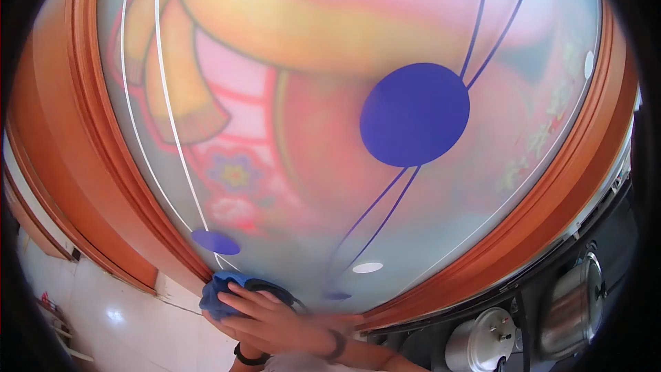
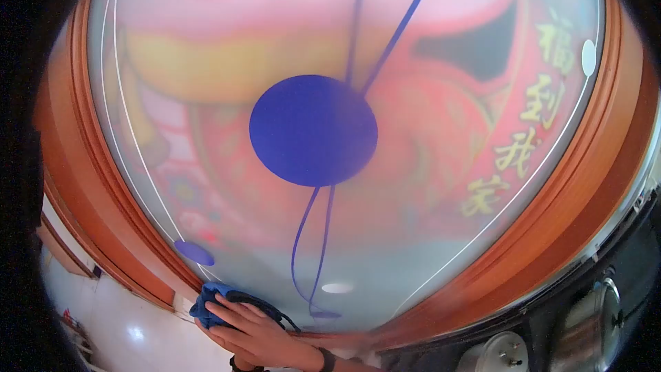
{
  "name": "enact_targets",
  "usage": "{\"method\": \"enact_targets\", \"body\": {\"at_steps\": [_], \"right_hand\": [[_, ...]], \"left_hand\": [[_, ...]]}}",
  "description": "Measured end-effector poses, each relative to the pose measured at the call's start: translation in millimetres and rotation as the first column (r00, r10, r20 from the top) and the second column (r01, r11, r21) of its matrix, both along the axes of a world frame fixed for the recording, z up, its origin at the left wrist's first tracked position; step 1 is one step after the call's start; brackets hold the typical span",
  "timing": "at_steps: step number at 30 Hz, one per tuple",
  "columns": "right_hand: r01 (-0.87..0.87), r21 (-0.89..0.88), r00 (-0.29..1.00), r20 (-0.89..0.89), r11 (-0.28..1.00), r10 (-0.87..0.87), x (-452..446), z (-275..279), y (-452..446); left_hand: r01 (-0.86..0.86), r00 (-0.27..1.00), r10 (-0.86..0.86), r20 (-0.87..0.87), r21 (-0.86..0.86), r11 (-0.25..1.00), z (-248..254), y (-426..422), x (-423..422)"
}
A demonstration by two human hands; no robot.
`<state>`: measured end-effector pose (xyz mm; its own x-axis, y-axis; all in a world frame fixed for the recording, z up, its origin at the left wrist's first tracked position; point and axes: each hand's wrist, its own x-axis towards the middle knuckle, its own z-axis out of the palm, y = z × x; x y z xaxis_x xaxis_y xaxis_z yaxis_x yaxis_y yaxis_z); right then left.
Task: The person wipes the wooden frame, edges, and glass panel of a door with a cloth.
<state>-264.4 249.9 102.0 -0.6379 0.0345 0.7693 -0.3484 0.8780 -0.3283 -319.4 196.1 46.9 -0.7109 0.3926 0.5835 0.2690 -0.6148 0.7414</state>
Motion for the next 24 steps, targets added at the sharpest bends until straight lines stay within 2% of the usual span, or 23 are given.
{"method": "enact_targets", "body": {"at_steps": [3,4,5,6,8,10,12,14,16,17,19,20,21,22,23,24], "right_hand": [[0.028,0.038,0.997,0.072,0.999,-0.030,35,-8,18],[0.232,0.030,0.961,-0.161,0.972,-0.224,35,-16,13],[0.418,-0.025,0.837,-0.379,0.908,-0.395,32,-20,7],[0.596,-0.136,0.646,-0.505,0.792,-0.573,26,-16,5],[0.673,-0.232,0.479,-0.587,0.703,-0.653,40,-17,14],[0.559,-0.157,0.620,-0.573,0.814,-0.536,110,-43,53],[0.563,-0.146,0.644,-0.539,0.813,-0.543,137,-48,54],[0.688,-0.182,0.543,-0.513,0.703,-0.664,144,-38,52],[0.797,-0.213,0.404,-0.509,0.565,-0.760,143,-24,58],[0.842,-0.231,0.321,-0.512,0.488,-0.797,142,-16,61],[0.831,-0.292,0.286,-0.505,0.473,-0.814,140,1,63],[0.773,-0.338,0.339,-0.494,0.536,-0.801,135,12,57],[0.703,-0.389,0.395,-0.483,0.595,-0.781,128,21,54],[0.707,-0.368,0.381,-0.521,0.604,-0.764,119,27,56],[0.776,-0.277,0.372,-0.525,0.567,-0.766,116,27,54],[0.830,-0.179,0.371,-0.529,0.528,-0.763,113,25,53]], "left_hand": [[0.041,0.982,-0.041,-0.185,-0.001,0.999,6,12,13],[0.060,0.959,-0.060,-0.276,-0.005,0.998,10,16,18],[0.079,0.920,-0.077,-0.384,-0.011,0.997,15,21,22],[0.095,0.865,-0.094,-0.494,-0.023,0.995,21,28,27],[0.142,0.750,-0.125,-0.649,-0.026,0.990,33,39,43],[0.181,0.666,-0.128,-0.735,-0.007,0.983,42,51,64],[0.202,0.628,-0.106,-0.771,0.029,0.979,49,61,88],[0.254,0.645,-0.125,-0.753,0.057,0.966,53,75,109],[0.391,0.688,-0.258,-0.678,0.047,0.919,50,84,118],[0.395,0.713,-0.245,-0.658,0.087,0.915,49,88,120],[0.483,0.698,-0.364,-0.617,0.029,0.875,48,88,119],[0.559,0.647,-0.490,-0.584,-0.073,0.826,45,82,111],[0.578,0.656,-0.497,-0.568,-0.046,0.815,49,81,105],[0.595,0.664,-0.505,-0.552,-0.019,0.804,54,79,99],[0.611,0.671,-0.512,-0.536,0.009,0.792,59,76,93],[0.710,0.623,-0.626,-0.469,0.003,0.704,57,69,80]]}}
